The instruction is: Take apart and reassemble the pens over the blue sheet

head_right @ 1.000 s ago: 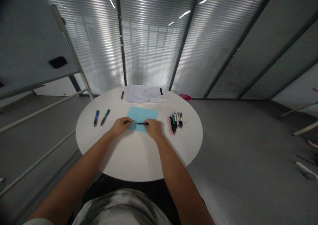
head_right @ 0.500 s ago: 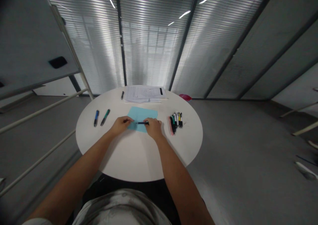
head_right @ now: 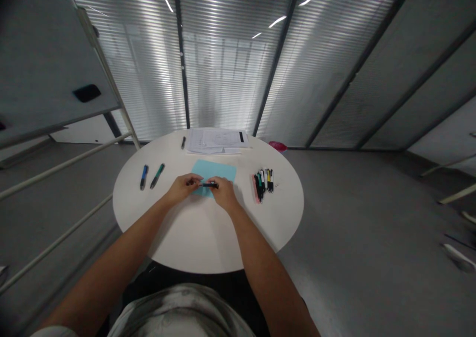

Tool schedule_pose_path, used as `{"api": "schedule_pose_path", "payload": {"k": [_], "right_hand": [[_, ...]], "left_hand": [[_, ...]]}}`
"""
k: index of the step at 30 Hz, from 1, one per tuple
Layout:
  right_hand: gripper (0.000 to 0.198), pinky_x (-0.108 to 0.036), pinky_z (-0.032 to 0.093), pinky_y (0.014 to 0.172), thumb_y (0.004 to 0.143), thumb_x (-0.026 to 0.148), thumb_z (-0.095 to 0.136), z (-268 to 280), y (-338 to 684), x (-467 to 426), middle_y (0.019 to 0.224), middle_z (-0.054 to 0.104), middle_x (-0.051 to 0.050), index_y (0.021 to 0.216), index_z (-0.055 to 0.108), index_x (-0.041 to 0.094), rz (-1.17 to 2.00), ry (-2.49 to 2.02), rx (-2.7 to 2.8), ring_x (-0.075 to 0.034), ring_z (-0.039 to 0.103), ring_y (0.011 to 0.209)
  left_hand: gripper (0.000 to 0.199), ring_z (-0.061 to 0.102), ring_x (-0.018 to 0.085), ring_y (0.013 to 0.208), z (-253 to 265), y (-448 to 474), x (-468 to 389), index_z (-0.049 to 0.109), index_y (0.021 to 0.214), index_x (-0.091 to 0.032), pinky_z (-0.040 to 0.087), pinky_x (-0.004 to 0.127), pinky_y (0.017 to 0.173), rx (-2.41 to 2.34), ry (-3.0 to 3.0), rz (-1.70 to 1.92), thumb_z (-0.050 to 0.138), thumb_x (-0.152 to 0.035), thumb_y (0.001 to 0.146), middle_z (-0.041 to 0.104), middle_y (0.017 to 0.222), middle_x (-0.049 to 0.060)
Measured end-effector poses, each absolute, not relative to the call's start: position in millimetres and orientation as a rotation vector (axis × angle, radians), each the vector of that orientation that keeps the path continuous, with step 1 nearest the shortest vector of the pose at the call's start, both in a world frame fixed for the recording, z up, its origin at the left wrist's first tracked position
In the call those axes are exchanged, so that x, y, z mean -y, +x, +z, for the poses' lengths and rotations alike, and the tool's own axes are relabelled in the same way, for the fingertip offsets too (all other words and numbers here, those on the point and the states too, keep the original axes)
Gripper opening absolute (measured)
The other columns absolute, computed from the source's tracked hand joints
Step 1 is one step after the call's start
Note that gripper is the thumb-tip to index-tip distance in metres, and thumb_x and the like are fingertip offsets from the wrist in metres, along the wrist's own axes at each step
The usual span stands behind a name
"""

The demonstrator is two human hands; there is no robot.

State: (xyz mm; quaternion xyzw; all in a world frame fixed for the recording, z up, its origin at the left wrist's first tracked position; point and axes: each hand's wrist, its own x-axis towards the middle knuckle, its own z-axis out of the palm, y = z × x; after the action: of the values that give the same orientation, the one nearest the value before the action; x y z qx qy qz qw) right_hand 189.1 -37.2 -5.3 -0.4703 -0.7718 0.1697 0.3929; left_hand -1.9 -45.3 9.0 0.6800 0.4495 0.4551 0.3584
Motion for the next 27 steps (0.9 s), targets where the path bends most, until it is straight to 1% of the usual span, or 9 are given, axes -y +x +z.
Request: {"api": "schedule_pose_path", "payload": {"k": [6,13,17,20,23,27], "right_hand": [[0.017,-0.033,0.046,0.084,0.08,0.018,0.058,-5,187,39,0.09,0.07,-0.001,0.089,0.069,0.027,0.459,-1.17,1.978,-0.018,0.062,0.088],[0.014,-0.03,0.046,0.079,0.083,0.026,0.057,-8,186,40,0.088,0.069,-0.001,0.09,0.068,0.025,0.523,-1.119,1.951,-0.017,0.062,0.083],[0.019,-0.027,0.045,0.073,0.084,0.031,0.055,-7,185,43,0.087,0.068,0.0,0.097,0.066,0.023,0.608,-1.089,1.923,-0.015,0.06,0.077],[0.026,-0.026,0.044,0.07,0.086,0.038,0.053,-3,187,46,0.084,0.066,0.0,0.103,0.064,0.022,0.586,-1.118,1.937,-0.014,0.057,0.071],[0.032,-0.026,0.043,0.072,0.088,0.044,0.049,1,189,48,0.087,0.065,-0.001,0.105,0.064,0.022,0.511,-1.155,1.975,-0.015,0.057,0.074],[0.035,-0.027,0.043,0.077,0.09,0.047,0.045,7,191,50,0.093,0.066,-0.003,0.108,0.064,0.023,0.466,-1.212,2.008,-0.016,0.058,0.084]], "left_hand": [[0.024,0.055,0.015,0.067,7,0,46,0.072,0.084,-0.016,0.039,0.026,0.062,-1.159,1.774,1.125,0.064,-0.037,0.074,0.068,0.075,0.005],[0.02,0.056,0.014,0.066,13,1,49,0.071,0.083,-0.017,0.04,0.027,0.064,-1.125,1.748,1.112,0.065,-0.031,0.071,0.068,0.075,0.004],[0.02,0.056,0.014,0.066,12,2,48,0.07,0.078,-0.015,0.041,0.027,0.064,-1.096,1.662,1.168,0.066,-0.033,0.071,0.067,0.074,0.004],[0.021,0.054,0.012,0.062,13,1,47,0.068,0.077,-0.014,0.04,0.026,0.06,-1.067,1.521,1.213,0.068,-0.034,0.069,0.066,0.072,0.004],[0.021,0.054,0.011,0.061,12,-1,44,0.065,0.078,-0.014,0.041,0.025,0.059,-1.008,1.349,1.261,0.069,-0.032,0.067,0.068,0.079,0.006],[0.021,0.056,0.01,0.059,12,-3,40,0.062,0.077,-0.013,0.042,0.025,0.057,-0.89,1.148,1.336,0.071,-0.029,0.066,0.07,0.083,0.009]]}}
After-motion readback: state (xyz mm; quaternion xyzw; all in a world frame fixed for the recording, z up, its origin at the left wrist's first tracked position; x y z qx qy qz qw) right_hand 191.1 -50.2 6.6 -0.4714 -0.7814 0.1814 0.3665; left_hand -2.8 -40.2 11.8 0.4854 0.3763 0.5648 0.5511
